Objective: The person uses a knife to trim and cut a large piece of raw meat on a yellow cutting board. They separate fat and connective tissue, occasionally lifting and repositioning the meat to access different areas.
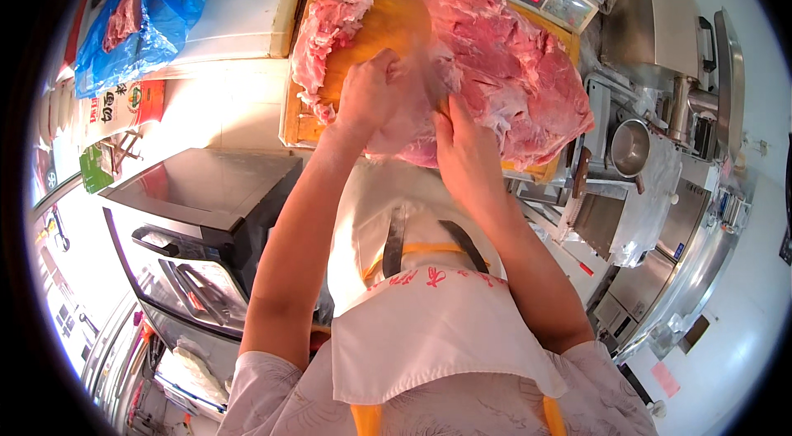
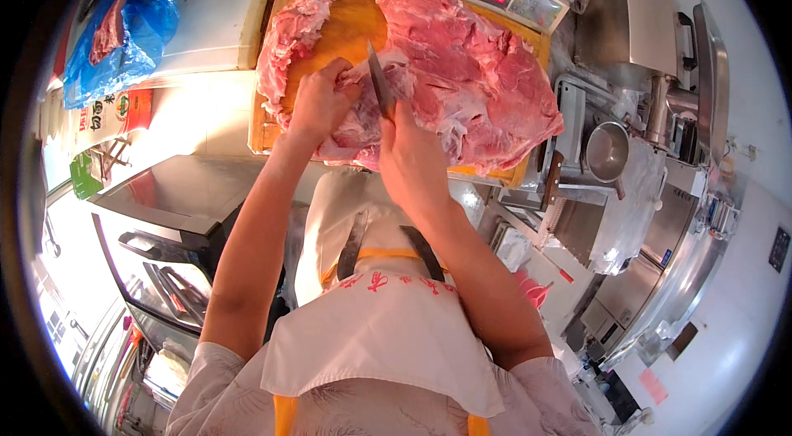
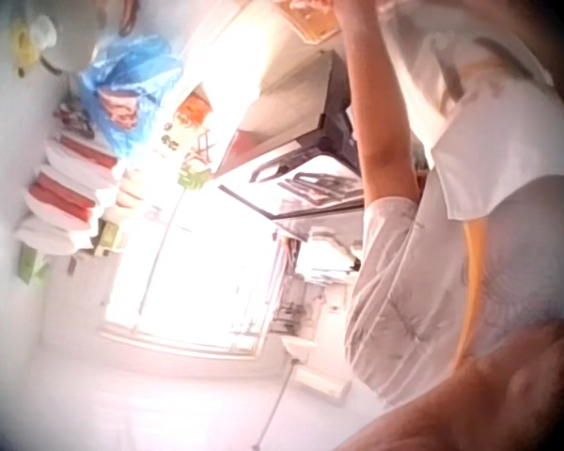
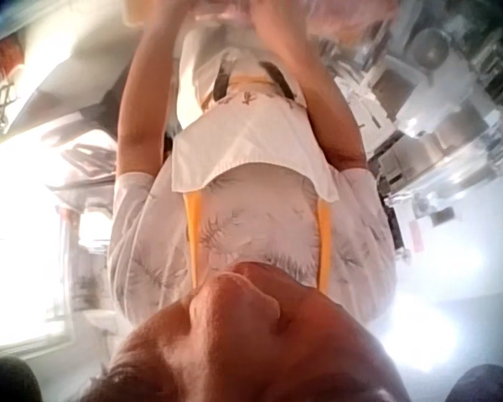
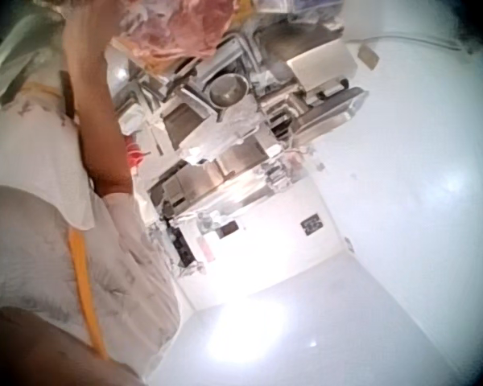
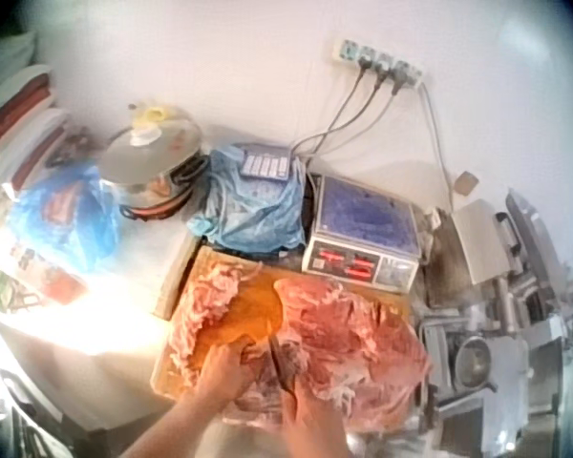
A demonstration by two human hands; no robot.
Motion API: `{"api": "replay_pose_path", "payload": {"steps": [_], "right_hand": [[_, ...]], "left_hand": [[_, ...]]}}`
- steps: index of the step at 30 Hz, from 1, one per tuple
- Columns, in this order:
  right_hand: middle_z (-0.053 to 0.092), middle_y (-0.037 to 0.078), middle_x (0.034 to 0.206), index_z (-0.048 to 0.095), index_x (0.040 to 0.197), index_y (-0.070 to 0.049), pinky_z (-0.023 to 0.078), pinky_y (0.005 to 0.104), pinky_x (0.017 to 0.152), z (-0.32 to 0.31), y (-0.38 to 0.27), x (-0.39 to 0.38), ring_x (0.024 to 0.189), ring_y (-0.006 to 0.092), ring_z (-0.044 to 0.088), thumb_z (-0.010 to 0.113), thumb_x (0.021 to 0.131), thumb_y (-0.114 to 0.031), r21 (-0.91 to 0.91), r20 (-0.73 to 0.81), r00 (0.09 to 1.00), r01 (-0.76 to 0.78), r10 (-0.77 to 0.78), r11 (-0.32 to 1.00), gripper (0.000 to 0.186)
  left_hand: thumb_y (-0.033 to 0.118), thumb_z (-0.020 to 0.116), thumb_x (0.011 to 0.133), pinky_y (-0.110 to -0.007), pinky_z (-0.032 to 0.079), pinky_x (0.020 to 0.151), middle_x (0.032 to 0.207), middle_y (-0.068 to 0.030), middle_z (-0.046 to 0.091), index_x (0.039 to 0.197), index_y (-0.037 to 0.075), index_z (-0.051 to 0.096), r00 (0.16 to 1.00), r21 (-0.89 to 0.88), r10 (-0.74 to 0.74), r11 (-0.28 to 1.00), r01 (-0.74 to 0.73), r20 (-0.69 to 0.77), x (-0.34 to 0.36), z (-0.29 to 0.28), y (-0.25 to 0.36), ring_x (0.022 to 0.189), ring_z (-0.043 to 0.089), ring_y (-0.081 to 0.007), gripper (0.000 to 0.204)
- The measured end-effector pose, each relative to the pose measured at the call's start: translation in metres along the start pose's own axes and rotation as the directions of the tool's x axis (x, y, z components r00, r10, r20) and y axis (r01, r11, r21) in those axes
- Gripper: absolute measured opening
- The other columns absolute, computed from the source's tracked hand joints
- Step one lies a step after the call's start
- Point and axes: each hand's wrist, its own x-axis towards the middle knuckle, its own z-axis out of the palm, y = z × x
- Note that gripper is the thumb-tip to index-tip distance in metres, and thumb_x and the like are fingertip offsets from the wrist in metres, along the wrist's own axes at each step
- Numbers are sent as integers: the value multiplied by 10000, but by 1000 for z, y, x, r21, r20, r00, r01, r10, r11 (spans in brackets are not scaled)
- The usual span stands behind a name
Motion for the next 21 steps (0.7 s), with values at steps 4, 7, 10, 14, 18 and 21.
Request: {"api": "replay_pose_path", "payload": {"steps": [4,7,10,14,18,21], "right_hand": [[686,291,803,519,1215,28,536,588,660,11,-1,14,774,510,678,549,1047,-166,-19,-17,1000,24,-25,1000,259],[685,297,804,512,1200,27,533,593,660,0,-12,-12,777,508,682,554,1046,-171,27,41,999,-23,22,999,254],[678,302,787,510,1172,21,532,594,653,-1,-9,-22,765,512,678,554,1049,-179,41,7,1000,2,-2,999,239],[665,306,754,500,1145,13,530,594,638,7,-2,5,742,522,671,554,1049,-183,26,-26,999,48,-47,999,225],[659,306,735,497,1126,9,532,589,619,0,-11,-9,726,519,673,555,1048,-181,59,71,997,-45,41,997,214],[654,300,717,497,1123,10,532,585,608,0,-11,-16,717,516,674,558,1044,-177,50,39,999,1,-3,999,213]], "left_hand": [[161,705,814,-474,565,805,927,-277,721,1103,18,723,999,-61,-29,998,27,-27,-4,2,5,902,718,-434,323],[150,695,808,-460,564,788,903,-283,713,1105,16,724,998,-59,27,998,-30,-52,-9,-2,2,882,716,-430,327],[141,704,801,-447,562,774,887,-270,714,1120,10,723,995,-52,74,996,-78,-70,-10,0,0,856,718,-417,345],[149,710,803,-455,543,752,879,-251,703,1063,-6,708,992,-90,85,992,-94,-97,-13,0,5,828,696,-415,303],[186,709,815,-482,509,711,837,-240,668,959,-3,699,975,-93,146,982,-162,-165,-17,4,-3,801,648,-440,237],[159,715,804,-472,521,716,858,-234,678,990,4,722,971,-100,129,983,-151,-203,-19,6,-4,811,659,-426,242]]}}
